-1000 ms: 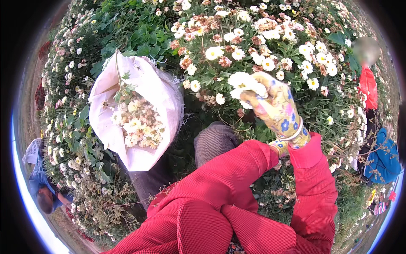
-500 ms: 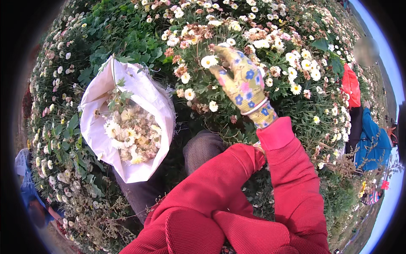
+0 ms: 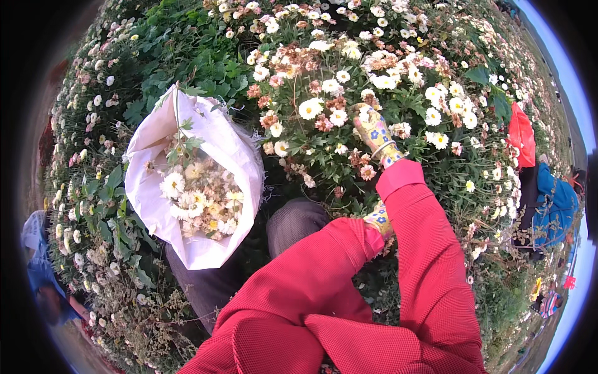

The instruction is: The person picks white and pale flowers from a dense flower bed and places them into a white sack. They repeatedly reach into the plants, pluck flowers by hand, and deposit them into the sack while crouched among the blooms.

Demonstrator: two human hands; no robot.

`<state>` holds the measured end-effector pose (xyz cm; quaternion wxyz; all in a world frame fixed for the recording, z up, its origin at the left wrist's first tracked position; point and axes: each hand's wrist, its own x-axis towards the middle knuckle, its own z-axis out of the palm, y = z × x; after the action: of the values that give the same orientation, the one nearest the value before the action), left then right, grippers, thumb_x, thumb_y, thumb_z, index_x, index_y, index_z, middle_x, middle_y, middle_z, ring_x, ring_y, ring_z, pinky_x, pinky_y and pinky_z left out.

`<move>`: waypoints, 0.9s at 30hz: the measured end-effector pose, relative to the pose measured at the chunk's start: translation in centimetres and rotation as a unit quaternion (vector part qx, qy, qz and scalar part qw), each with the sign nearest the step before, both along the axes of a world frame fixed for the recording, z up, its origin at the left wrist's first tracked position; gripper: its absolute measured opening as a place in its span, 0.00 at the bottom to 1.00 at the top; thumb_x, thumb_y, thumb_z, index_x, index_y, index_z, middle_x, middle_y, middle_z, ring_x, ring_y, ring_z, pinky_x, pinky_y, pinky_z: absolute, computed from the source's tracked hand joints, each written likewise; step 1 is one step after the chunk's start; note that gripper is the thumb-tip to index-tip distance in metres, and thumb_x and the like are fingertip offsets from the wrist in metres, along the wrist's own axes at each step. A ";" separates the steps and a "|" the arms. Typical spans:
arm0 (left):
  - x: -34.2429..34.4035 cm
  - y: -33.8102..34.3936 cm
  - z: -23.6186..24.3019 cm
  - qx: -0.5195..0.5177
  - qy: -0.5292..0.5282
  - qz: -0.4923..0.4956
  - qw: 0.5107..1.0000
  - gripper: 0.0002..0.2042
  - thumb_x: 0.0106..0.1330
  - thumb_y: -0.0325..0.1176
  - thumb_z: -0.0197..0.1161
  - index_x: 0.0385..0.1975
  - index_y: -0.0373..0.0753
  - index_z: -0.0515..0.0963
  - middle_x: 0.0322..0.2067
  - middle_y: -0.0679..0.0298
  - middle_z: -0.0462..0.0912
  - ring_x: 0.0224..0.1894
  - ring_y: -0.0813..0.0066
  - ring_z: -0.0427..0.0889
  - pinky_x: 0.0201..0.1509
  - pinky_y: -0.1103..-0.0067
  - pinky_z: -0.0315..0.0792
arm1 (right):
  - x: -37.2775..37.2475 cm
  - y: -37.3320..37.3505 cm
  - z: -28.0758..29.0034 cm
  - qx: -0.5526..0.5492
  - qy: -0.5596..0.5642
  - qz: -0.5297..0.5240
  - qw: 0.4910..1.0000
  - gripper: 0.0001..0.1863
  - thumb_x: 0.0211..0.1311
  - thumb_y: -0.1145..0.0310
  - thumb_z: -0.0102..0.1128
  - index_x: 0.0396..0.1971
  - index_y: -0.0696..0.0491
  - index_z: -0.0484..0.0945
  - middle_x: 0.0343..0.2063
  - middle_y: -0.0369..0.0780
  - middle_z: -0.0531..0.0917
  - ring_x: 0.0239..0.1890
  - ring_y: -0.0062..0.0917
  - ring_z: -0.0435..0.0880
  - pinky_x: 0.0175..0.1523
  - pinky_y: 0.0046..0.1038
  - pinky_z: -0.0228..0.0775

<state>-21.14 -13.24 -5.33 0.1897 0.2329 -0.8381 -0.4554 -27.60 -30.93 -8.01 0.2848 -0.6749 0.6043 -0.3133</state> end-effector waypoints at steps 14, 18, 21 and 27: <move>9.2 -10.4 -0.2 -0.027 0.051 0.495 0.867 0.35 0.51 0.31 0.70 0.62 0.46 0.64 0.60 0.46 0.62 0.57 0.46 0.69 0.57 0.67 0.69 | 1.3 15.7 -1.3 -0.052 -0.076 -0.139 0.986 0.15 0.64 0.59 0.58 0.36 0.58 0.79 0.30 0.43 0.83 0.34 0.27 0.80 0.43 0.28 0.71; 9.5 -9.7 -2.2 -0.045 0.051 0.431 0.900 0.24 0.59 0.32 0.59 0.58 0.46 0.67 0.47 0.49 0.72 0.44 0.48 0.76 0.44 0.64 0.72 | 6.9 20.8 10.7 0.064 -0.121 -0.070 0.988 0.12 0.66 0.64 0.56 0.33 0.59 0.79 0.25 0.41 0.82 0.27 0.21 0.78 0.35 0.24 0.71; 8.8 -8.8 -1.7 -0.008 0.017 0.381 0.925 0.21 0.62 0.31 0.55 0.57 0.45 0.68 0.43 0.49 0.74 0.39 0.48 0.78 0.40 0.63 0.72 | 8.3 19.6 15.8 0.033 -0.235 -0.111 0.965 0.08 0.66 0.71 0.55 0.37 0.59 0.79 0.24 0.34 0.81 0.23 0.14 0.75 0.30 0.21 0.69; 7.1 -8.0 -2.1 0.072 0.043 0.326 0.942 0.21 0.52 0.25 0.58 0.49 0.42 0.70 0.35 0.54 0.74 0.33 0.54 0.79 0.35 0.64 0.73 | 7.5 2.9 13.2 -0.095 0.137 0.106 0.980 0.31 0.58 0.59 0.61 0.61 0.53 0.65 0.50 0.49 0.78 0.54 0.43 0.76 0.57 0.38 0.67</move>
<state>-14.00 -21.25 -7.46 0.3466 0.4864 -0.6722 -0.4376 -20.15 -28.05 5.16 0.1658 -0.7953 0.5304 -0.2422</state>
